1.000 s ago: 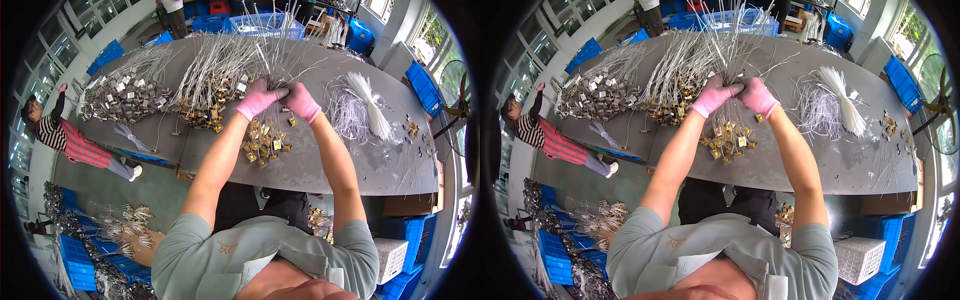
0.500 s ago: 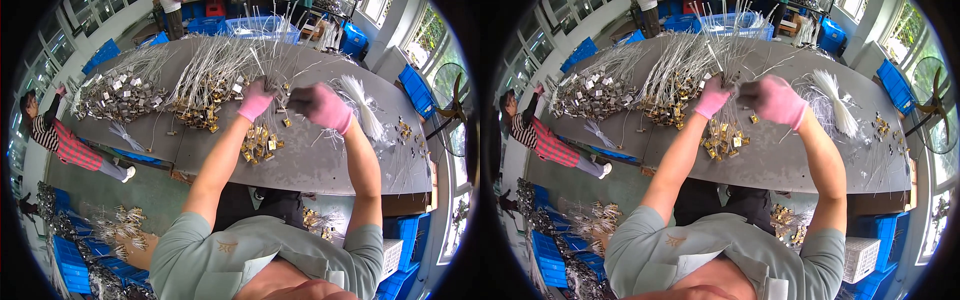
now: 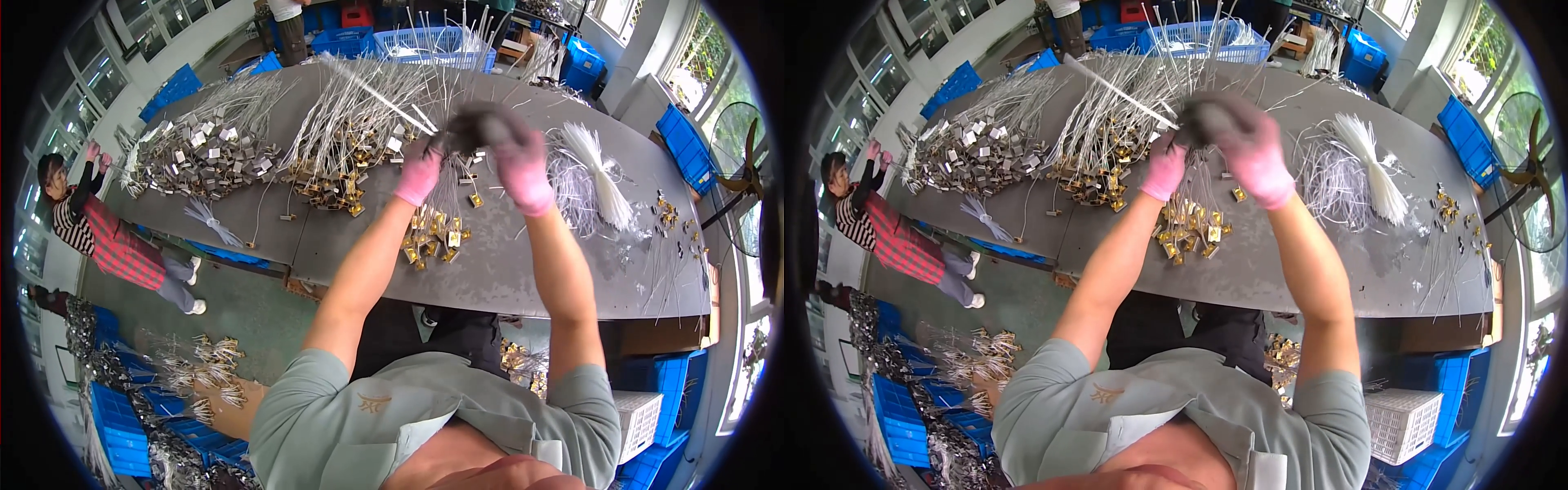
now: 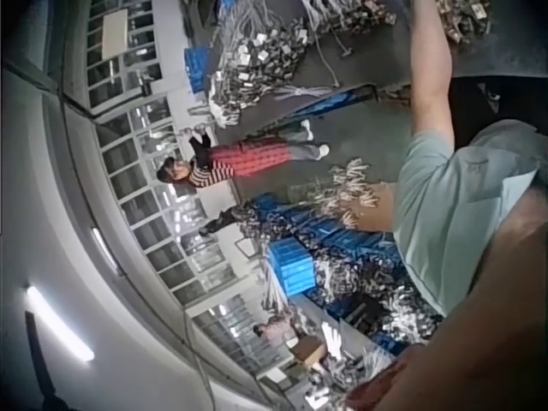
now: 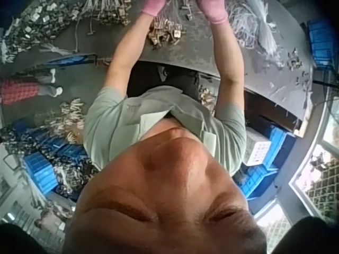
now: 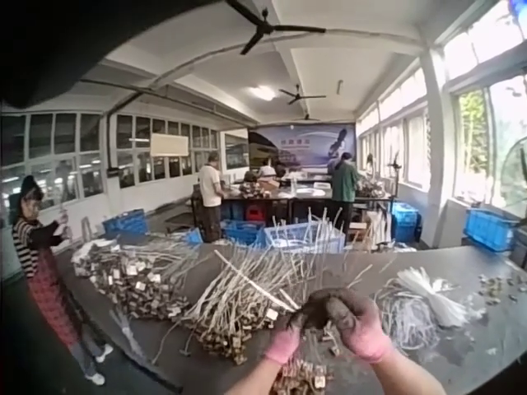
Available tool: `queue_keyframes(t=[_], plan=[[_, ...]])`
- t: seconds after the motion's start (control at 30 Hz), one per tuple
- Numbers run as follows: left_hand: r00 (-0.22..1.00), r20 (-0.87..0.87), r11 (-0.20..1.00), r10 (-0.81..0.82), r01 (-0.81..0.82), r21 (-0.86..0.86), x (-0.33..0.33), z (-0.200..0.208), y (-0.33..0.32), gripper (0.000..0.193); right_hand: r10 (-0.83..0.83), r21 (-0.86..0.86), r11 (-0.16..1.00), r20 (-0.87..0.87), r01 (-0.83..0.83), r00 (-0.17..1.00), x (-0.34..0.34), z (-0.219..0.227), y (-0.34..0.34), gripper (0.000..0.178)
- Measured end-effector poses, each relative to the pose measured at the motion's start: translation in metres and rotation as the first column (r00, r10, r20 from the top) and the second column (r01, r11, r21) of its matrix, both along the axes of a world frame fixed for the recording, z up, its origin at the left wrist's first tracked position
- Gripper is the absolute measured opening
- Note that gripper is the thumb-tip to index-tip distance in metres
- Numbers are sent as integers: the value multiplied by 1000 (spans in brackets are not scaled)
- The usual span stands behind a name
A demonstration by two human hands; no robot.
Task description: Assembling and bundling bundles of white wires with electronic components at a manual assembly station.
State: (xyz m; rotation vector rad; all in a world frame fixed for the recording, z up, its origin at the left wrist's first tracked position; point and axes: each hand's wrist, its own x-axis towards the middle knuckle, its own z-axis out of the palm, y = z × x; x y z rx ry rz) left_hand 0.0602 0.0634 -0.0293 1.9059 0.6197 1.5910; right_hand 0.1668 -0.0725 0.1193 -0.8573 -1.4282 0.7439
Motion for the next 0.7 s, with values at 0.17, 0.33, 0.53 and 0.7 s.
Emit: queue_keyframes(t=[0.17, 0.33, 0.53, 0.7], plan=[[988, 108, 933, -114, 144, -329, -1, 9, 3, 47, -172, -22, 980, -604, 199, 778, 62, -83, 49, 28], [816, 392, 642, -425, 577, -505, 0, 6, 10, 33, -180, -337, 941, -552, -21, 814, 65, -110, 111, 33], [769, 339, 599, -541, 636, -486, 7, 12, 11, 27, 193, -336, 890, -335, -309, 922, 58, -94, 137, 30], [916, 322, 780, -239, 379, -499, 17, 2, 12, 24, -264, -84, 958, 122, 275, 957, 73, -123, 132, 23]])
